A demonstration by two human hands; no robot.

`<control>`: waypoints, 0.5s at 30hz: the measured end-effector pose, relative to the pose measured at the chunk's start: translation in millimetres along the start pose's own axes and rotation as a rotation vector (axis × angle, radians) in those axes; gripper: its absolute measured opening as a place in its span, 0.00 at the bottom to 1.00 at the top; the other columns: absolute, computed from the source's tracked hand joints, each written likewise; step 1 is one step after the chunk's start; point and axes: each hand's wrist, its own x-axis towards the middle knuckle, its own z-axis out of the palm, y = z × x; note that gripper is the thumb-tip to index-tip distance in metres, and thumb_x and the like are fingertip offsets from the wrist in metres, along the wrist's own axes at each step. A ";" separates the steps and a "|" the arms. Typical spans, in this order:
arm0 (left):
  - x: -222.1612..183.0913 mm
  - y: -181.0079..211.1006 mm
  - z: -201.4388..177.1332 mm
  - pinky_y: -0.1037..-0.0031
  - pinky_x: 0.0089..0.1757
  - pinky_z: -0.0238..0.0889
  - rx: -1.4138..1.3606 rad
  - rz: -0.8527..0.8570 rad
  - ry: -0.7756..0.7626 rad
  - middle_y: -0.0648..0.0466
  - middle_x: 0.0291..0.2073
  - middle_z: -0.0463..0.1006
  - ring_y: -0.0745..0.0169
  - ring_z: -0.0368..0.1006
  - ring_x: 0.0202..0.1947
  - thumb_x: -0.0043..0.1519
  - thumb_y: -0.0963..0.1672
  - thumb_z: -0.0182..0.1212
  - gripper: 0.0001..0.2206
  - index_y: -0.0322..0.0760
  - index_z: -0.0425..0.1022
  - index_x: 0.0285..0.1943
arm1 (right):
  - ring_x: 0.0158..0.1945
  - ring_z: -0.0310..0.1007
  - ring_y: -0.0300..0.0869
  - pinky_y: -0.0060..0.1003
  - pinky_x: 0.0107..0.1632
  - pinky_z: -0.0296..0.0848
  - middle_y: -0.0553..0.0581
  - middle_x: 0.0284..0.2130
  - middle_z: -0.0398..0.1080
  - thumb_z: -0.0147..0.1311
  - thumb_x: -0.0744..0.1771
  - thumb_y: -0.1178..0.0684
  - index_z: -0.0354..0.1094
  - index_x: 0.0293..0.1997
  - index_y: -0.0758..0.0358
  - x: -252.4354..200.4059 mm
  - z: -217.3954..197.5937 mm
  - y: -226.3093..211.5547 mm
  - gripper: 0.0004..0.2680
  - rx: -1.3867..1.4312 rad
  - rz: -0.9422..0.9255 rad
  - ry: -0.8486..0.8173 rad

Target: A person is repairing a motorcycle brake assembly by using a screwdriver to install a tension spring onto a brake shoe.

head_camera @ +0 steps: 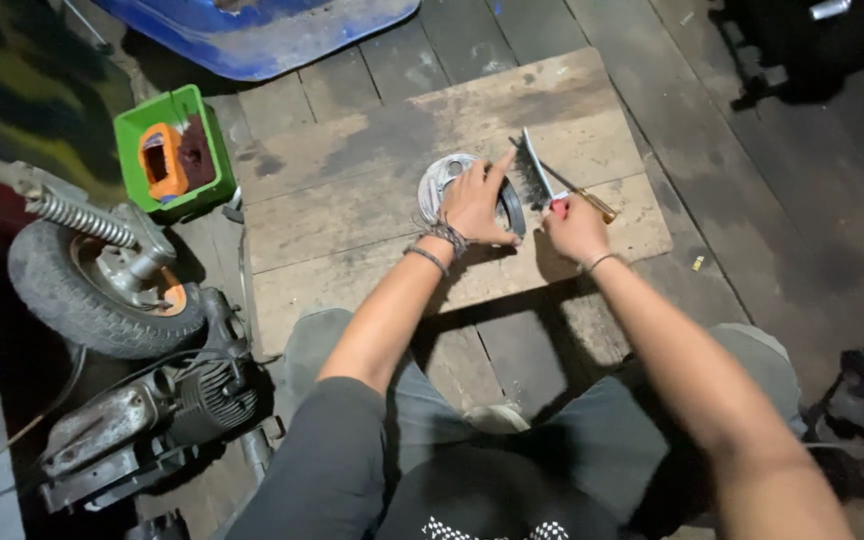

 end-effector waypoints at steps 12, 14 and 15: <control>17.6 -0.7 -7.1 0.52 0.56 0.64 0.034 0.023 -0.064 0.34 0.61 0.62 0.28 0.71 0.57 0.39 0.58 0.84 0.66 0.50 0.33 0.82 | 0.58 0.73 0.67 0.60 0.60 0.70 0.74 0.48 0.77 0.51 0.68 0.49 0.64 0.68 0.48 -39.6 -123.9 -39.4 0.18 -0.554 -0.118 -0.342; 7.7 9.2 -12.2 0.51 0.56 0.64 0.016 0.002 -0.093 0.32 0.62 0.62 0.27 0.70 0.58 0.39 0.57 0.85 0.67 0.50 0.32 0.82 | 0.58 0.73 0.67 0.60 0.59 0.71 0.73 0.48 0.77 0.52 0.68 0.48 0.65 0.67 0.46 -49.3 -126.3 -45.7 0.18 -0.603 -0.091 -0.375; 11.1 10.8 -21.8 0.49 0.56 0.64 0.015 -0.011 -0.094 0.30 0.63 0.61 0.26 0.70 0.58 0.39 0.56 0.86 0.67 0.49 0.32 0.81 | 0.58 0.74 0.66 0.60 0.59 0.72 0.72 0.48 0.77 0.53 0.67 0.48 0.66 0.66 0.45 -46.9 -130.7 -54.7 0.18 -0.656 -0.083 -0.382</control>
